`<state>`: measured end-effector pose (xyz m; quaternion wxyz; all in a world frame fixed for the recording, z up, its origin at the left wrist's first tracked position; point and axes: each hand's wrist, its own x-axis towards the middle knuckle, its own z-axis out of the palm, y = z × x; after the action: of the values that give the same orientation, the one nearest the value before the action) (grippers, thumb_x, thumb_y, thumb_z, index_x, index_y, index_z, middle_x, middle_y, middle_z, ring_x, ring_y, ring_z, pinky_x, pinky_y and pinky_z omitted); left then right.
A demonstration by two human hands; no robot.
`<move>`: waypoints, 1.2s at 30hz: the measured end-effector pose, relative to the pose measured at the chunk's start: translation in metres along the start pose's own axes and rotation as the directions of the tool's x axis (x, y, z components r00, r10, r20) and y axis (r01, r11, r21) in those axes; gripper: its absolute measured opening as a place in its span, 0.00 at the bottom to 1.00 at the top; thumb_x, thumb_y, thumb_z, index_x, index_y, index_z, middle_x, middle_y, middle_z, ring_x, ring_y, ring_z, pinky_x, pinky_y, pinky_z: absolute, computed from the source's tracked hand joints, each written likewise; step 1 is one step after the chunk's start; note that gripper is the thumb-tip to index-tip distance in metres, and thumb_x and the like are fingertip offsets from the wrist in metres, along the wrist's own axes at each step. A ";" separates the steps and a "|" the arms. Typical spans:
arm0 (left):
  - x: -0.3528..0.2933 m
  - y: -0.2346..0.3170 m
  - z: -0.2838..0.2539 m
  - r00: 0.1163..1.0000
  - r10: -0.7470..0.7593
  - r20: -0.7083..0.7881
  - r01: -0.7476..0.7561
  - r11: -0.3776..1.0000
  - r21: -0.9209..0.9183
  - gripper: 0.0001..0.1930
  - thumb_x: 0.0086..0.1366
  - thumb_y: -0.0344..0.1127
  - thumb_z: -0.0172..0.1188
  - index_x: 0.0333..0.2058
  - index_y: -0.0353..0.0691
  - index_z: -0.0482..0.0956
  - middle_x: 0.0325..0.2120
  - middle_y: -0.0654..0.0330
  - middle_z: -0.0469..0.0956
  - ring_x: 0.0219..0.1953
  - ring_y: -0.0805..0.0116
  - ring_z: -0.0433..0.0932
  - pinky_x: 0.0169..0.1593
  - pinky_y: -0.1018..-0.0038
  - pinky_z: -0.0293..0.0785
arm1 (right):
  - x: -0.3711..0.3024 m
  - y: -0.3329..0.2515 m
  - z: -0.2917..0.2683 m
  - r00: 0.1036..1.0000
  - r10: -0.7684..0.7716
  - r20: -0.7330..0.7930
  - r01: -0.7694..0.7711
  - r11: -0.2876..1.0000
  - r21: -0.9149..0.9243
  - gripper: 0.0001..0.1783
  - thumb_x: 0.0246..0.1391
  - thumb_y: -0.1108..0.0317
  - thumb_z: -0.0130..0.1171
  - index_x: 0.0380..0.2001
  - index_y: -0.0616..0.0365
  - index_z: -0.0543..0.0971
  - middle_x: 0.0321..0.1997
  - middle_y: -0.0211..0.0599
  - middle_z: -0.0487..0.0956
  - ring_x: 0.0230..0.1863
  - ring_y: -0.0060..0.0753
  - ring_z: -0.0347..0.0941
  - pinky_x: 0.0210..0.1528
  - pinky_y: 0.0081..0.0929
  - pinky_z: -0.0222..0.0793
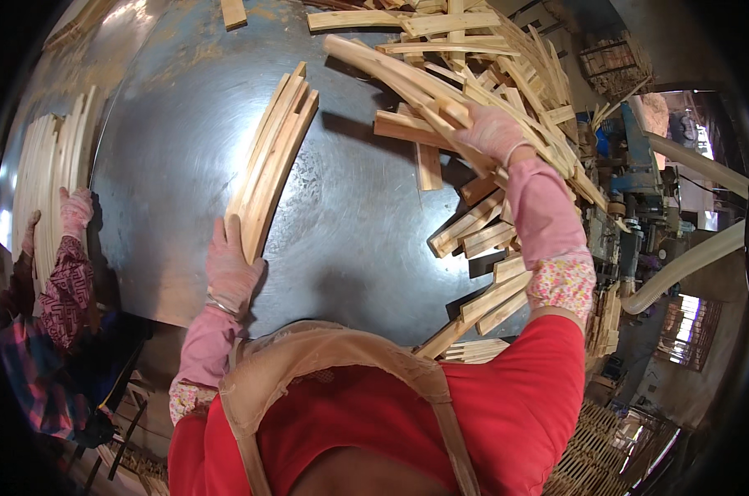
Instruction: The person sorts wooden planks on a metal table, picking them up from a pile and arranging them into a neat stack. They handle the planks by hand, aligning them and occasionally moving the stack to the side.
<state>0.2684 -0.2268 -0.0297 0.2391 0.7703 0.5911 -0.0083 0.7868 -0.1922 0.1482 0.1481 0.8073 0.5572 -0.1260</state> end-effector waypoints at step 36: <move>-0.054 -0.136 -0.047 0.901 0.354 0.251 0.433 -0.689 -0.581 0.45 0.67 0.54 0.69 0.71 0.28 0.65 0.55 0.39 0.82 0.51 0.44 0.86 0.50 0.54 0.90 | -0.108 -0.197 0.217 0.919 0.368 0.139 -0.260 0.305 0.916 0.47 0.52 0.62 0.67 0.74 0.65 0.63 0.61 0.58 0.80 0.56 0.59 0.80 0.57 0.52 0.80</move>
<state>0.1147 -0.2328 -0.0208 0.9118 -0.0014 0.1978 0.3598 0.5561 -0.3018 -0.0317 -0.3322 0.8479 0.2290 -0.3440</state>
